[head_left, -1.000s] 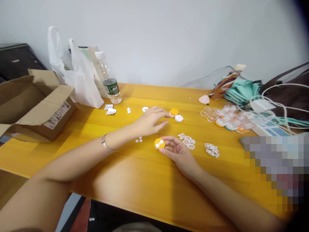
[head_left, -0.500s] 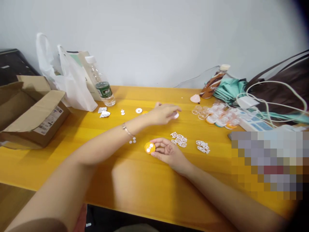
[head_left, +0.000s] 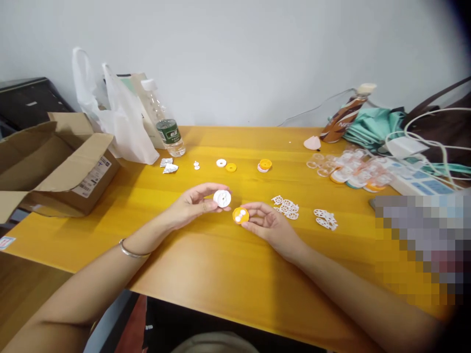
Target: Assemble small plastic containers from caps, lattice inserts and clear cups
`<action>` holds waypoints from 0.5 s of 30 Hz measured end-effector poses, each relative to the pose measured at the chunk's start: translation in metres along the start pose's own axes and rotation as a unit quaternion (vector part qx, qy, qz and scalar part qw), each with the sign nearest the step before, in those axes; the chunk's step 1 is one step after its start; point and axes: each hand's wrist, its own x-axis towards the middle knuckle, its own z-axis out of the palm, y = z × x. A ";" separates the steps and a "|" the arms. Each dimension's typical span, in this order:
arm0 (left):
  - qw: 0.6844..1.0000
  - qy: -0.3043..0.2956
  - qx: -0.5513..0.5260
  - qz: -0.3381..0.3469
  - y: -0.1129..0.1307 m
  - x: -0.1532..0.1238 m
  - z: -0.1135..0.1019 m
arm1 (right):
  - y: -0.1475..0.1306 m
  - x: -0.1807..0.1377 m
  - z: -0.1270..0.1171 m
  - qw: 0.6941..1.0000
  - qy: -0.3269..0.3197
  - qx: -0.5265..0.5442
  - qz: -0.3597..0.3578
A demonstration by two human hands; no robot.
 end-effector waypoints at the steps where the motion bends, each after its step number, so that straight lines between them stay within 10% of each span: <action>1: 1.000 0.002 0.008 0.003 -0.002 0.002 0.000 | 0.000 0.000 0.000 1.000 0.007 0.002 0.001; 15: 0.998 -0.010 0.059 0.026 -0.017 0.004 0.004 | -0.001 -0.001 0.006 0.999 0.054 0.002 0.002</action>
